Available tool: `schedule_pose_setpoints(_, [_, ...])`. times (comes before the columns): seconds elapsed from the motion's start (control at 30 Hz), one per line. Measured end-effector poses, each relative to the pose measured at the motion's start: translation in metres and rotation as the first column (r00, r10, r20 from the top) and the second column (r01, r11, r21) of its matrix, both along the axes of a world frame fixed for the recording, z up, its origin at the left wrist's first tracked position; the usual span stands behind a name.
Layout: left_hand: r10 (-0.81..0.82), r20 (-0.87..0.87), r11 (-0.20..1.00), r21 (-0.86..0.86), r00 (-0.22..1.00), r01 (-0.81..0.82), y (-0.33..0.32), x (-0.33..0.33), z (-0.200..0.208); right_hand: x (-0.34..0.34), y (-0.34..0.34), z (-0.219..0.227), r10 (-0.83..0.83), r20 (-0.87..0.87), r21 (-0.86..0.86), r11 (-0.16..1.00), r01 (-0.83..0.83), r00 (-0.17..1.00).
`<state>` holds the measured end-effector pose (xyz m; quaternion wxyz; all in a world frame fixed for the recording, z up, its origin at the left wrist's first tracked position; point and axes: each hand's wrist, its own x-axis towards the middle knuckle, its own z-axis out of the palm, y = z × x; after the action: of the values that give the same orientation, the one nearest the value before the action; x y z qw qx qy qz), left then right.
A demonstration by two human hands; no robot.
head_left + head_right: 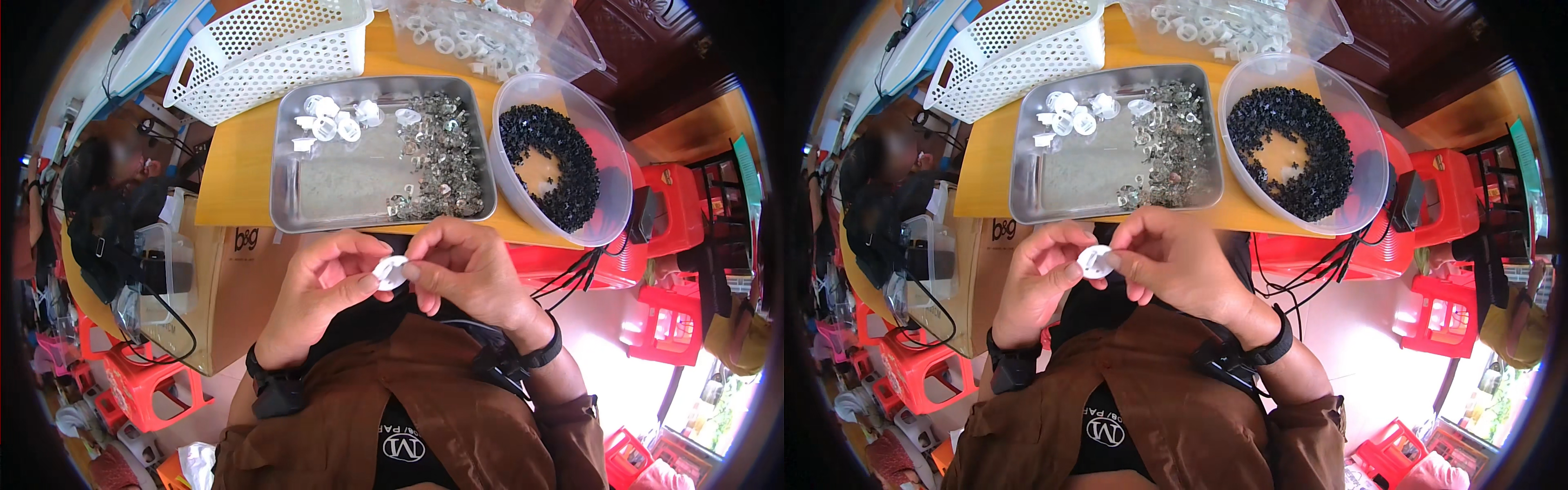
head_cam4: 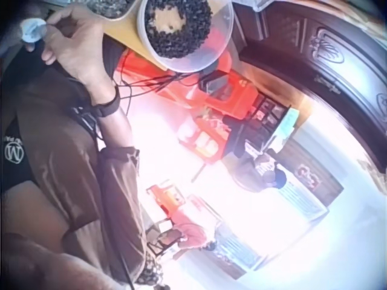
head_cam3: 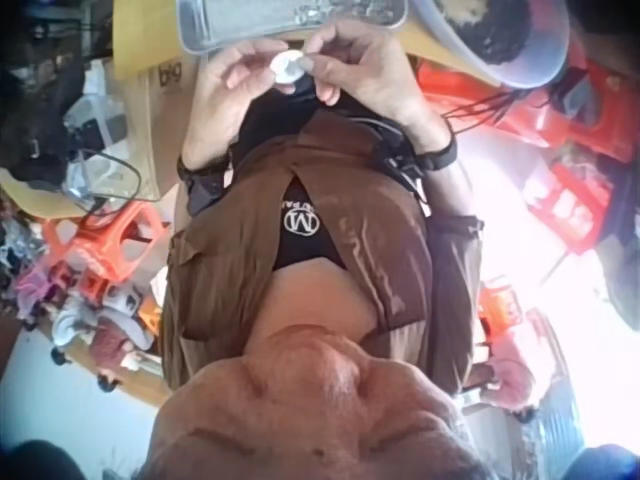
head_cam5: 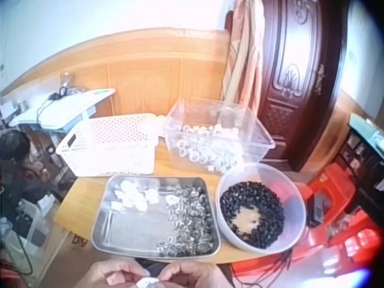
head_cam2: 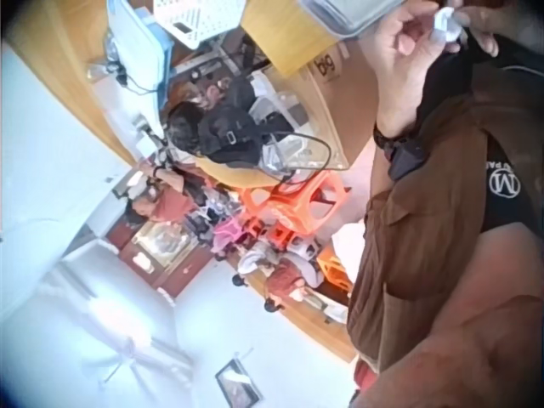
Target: Assembling small plastic components by inserting small black pins into white plastic pieces.
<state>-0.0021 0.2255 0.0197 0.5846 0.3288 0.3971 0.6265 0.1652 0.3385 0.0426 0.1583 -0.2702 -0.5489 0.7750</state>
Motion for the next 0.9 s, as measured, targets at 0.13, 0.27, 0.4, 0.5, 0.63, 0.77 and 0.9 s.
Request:
schedule_pose_setpoints(0.13, [0.013,0.036,0.999,0.035,0.999,-0.014,-0.012,0.001,-0.011,-0.009,-0.001,0.000,0.120,0.010,-0.055,0.991,-0.120,0.993])
schedule_pose_setpoints(0.27, [0.019,0.136,1.000,-0.010,0.991,-0.018,-0.019,-0.004,-0.026,-0.016,-0.004,0.000,0.137,0.040,0.064,0.988,-0.139,0.990])
schedule_pose_setpoints(0.4, [0.068,0.298,0.998,-0.030,0.952,-0.062,-0.023,-0.008,-0.031,-0.029,0.022,-0.006,-0.183,0.047,0.830,0.554,0.064,0.982])
schedule_pose_setpoints(0.5, [0.128,0.277,0.992,-0.050,0.952,-0.118,-0.021,-0.007,-0.025,-0.034,0.048,-0.014,-0.223,0.052,0.959,0.283,0.014,0.973])
schedule_pose_setpoints(0.63, [0.079,0.323,0.997,-0.029,0.943,-0.073,-0.025,-0.013,-0.031,-0.048,0.053,-0.022,-0.078,0.129,0.987,0.108,-0.120,0.989])
schedule_pose_setpoints(0.77, [0.044,0.351,0.999,-0.015,0.935,-0.042,-0.025,-0.015,-0.031,-0.058,0.054,-0.032,-0.051,0.184,0.982,0.056,-0.181,0.982])
schedule_pose_setpoints(0.9, [0.078,0.371,0.997,-0.014,0.925,-0.078,-0.027,-0.013,-0.029,-0.062,0.058,-0.036,-0.084,0.277,0.958,0.104,-0.268,0.957])
